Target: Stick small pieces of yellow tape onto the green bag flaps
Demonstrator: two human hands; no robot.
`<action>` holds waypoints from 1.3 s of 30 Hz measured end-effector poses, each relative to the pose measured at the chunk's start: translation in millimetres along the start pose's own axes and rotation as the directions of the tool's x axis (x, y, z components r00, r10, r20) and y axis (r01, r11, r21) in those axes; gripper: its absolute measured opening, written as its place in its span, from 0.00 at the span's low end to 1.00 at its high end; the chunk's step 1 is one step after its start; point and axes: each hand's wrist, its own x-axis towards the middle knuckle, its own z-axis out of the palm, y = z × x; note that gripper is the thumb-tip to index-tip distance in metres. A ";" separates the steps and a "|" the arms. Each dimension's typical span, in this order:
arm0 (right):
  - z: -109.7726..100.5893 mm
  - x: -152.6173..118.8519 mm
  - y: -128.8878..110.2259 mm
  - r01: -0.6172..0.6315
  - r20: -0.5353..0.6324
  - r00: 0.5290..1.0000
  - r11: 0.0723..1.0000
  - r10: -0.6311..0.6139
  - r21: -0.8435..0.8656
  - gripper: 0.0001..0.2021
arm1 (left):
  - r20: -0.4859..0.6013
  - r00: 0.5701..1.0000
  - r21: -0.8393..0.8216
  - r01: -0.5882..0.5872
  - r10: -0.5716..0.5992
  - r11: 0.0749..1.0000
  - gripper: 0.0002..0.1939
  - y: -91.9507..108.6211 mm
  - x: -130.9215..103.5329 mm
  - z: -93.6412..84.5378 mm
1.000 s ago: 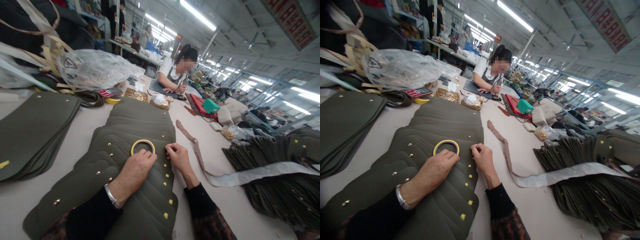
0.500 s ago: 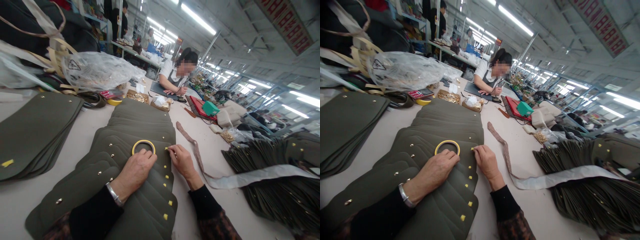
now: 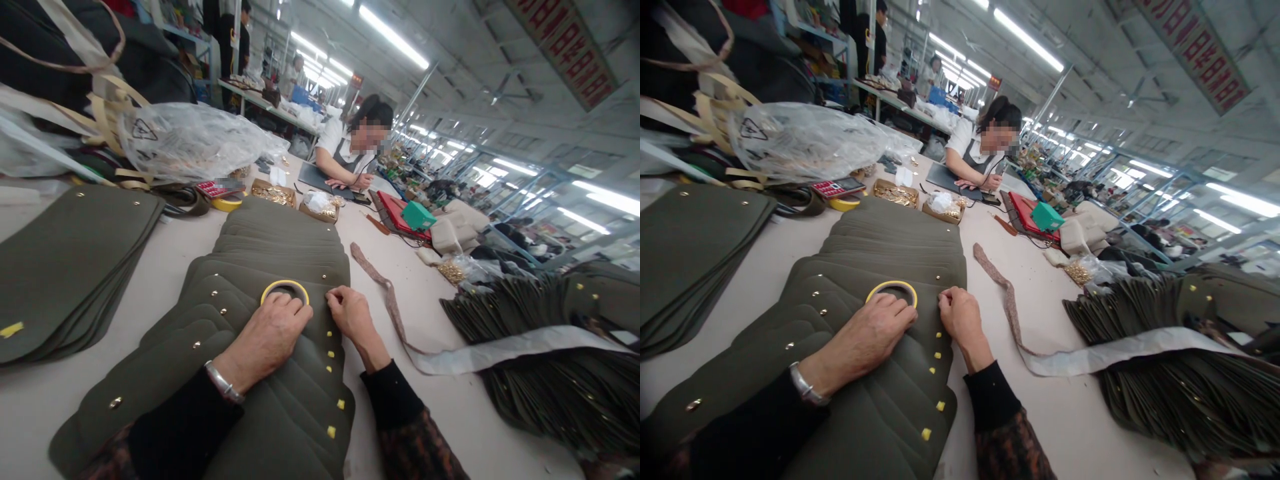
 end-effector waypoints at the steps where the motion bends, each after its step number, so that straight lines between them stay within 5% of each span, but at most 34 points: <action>1: -2.1 -2.6 0.5 -0.010 0.012 1.000 0.999 0.010 0.031 0.08 | -0.002 1.000 -0.011 -0.006 0.006 1.000 0.08 -0.2 -0.4 -2.1; 5: -9.1 -12.5 5.8 0.037 0.082 0.995 0.986 -0.051 0.162 0.06 | 0.020 1.000 -0.043 -0.019 0.020 0.999 0.09 -0.9 -1.6 -4.1; 10: -7.2 -14.8 15.3 -0.063 -0.090 0.992 0.968 0.087 0.241 0.11 | 0.017 1.000 -0.011 0.002 -0.002 1.000 0.08 -3.5 -1.0 3.0; 14: -4.7 -13.9 19.3 -0.194 0.031 0.981 0.957 0.192 0.217 0.15 | 0.035 0.998 0.029 0.046 -0.047 0.998 0.08 -5.4 -1.0 6.0; 18: -1.9 -14.3 22.7 -0.287 0.095 0.958 0.873 0.272 0.395 0.17 | 0.030 0.998 -0.016 0.053 -0.053 0.998 0.09 -5.4 0.0 1.9; 25: -1.7 -22.8 26.2 -0.383 0.226 0.923 0.692 0.311 0.612 0.24 | -0.150 0.988 -0.183 -0.053 0.025 0.982 0.10 -2.2 0.9 -11.7; 29: -4.1 -35.5 24.8 -0.383 0.217 0.922 0.672 0.320 0.634 0.25 | -0.231 0.971 -0.231 -0.116 0.061 0.966 0.10 -1.3 0.5 -15.7; 33: -11.3 -53.9 22.8 -0.302 0.240 0.953 0.665 0.186 0.683 0.19 | -0.196 0.979 -0.265 -0.097 0.045 0.959 0.10 -3.8 0.0 -10.5; 35: -18.2 -62.2 23.8 -0.365 0.375 0.916 0.676 0.140 0.640 0.14 | -0.175 0.984 -0.272 -0.085 0.038 0.959 0.10 -5.1 -0.4 -5.1; 38: -32.5 -67.5 26.6 -0.493 0.609 0.781 0.736 0.139 0.464 0.09 | -0.169 0.985 -0.286 -0.069 0.020 0.956 0.10 -5.5 -1.4 0.8; 39: -37.4 -67.2 26.4 -0.463 0.601 0.786 0.780 0.144 0.420 0.09 | -0.175 0.984 -0.304 -0.065 0.012 0.950 0.10 -5.0 -1.7 1.4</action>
